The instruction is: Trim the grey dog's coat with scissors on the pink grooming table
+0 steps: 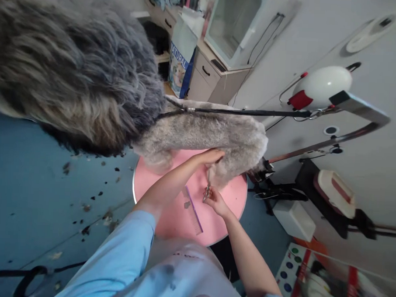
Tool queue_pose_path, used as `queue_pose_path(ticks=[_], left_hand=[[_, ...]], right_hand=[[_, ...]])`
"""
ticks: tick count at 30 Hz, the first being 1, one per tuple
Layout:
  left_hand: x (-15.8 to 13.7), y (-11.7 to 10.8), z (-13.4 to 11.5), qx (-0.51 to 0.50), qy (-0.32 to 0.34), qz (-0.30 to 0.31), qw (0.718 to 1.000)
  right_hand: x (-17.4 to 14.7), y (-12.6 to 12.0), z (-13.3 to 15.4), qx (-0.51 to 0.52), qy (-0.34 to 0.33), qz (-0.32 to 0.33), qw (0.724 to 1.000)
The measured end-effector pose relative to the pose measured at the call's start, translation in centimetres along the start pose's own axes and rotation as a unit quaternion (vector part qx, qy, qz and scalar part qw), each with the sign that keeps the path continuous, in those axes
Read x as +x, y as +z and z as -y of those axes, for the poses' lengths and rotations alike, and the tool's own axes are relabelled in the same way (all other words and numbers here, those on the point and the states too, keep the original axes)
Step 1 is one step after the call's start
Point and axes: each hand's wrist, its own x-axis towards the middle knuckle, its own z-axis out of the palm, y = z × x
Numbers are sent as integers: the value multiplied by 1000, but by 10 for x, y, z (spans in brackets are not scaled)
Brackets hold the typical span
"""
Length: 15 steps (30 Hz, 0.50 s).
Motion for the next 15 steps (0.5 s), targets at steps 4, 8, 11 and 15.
queue_pose_path(ticks=[4, 8, 11, 15], left_hand=[[-1, 1, -3, 5, -3, -16, 1000], [-1, 1, -1, 14, 18, -33, 999], [0, 0, 3, 10, 50, -54, 997], [-4, 0, 5, 21, 54, -63, 996]], right_hand=[[3, 1, 1, 15, -19, -26, 999], [5, 4, -1, 42, -10, 2, 999], [6, 7, 0, 61, -30, -43, 997], [5, 12, 0, 75, -20, -9, 997]])
